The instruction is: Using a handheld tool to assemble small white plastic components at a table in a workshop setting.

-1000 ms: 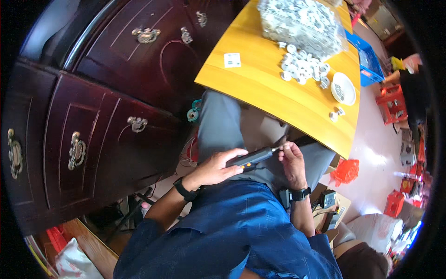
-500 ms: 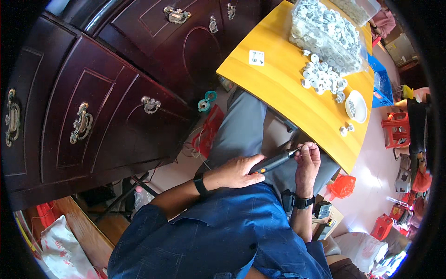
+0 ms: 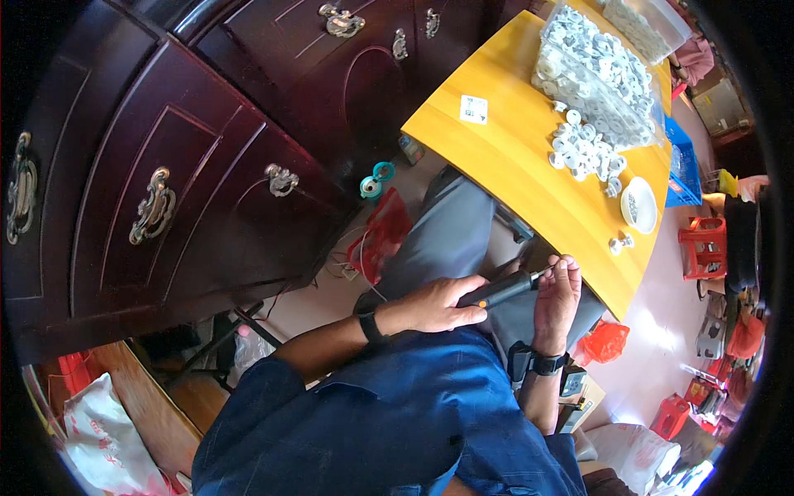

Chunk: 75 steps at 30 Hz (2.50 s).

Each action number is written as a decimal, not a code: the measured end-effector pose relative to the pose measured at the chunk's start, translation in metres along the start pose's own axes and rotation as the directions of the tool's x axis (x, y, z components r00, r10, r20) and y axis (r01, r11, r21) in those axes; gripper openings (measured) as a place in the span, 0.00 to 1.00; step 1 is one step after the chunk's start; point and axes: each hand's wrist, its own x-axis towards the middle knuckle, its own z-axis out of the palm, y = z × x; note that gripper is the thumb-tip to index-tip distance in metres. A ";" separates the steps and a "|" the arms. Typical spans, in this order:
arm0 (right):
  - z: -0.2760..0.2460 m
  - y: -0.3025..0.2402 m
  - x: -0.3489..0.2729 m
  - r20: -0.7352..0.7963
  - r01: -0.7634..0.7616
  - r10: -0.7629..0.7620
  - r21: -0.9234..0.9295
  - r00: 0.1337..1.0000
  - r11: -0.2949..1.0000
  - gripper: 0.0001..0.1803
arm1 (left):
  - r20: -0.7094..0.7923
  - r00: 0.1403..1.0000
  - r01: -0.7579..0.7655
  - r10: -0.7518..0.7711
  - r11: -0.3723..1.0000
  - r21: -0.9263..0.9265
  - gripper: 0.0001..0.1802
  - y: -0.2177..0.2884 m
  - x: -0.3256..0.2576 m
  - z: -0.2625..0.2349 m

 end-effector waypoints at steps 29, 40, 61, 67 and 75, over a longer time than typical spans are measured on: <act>0.025 -0.004 0.024 -0.038 -0.023 0.023 -0.002 0.999 1.000 0.08 | -0.205 0.977 -0.044 0.062 0.995 0.093 0.27 0.011 0.011 0.006; 0.024 -0.025 0.034 0.111 -0.041 0.045 -0.032 0.993 0.999 0.14 | -0.244 0.947 -0.153 0.208 0.962 0.224 0.27 0.023 0.025 0.004; 0.035 -0.047 0.168 0.337 0.318 -0.413 -0.941 0.846 -0.118 0.18 | -0.289 0.957 0.055 -0.040 0.997 0.046 0.29 0.019 0.013 -0.012; 0.024 -0.051 0.164 0.320 0.338 -0.404 -0.941 0.857 -0.030 0.13 | -0.277 0.960 0.044 -0.035 0.999 0.028 0.28 0.025 0.017 -0.012; 0.000 -0.047 0.133 0.070 0.170 -0.155 -0.449 0.985 0.877 0.11 | -0.230 0.973 -0.005 0.010 1.000 0.022 0.27 0.033 0.048 -0.016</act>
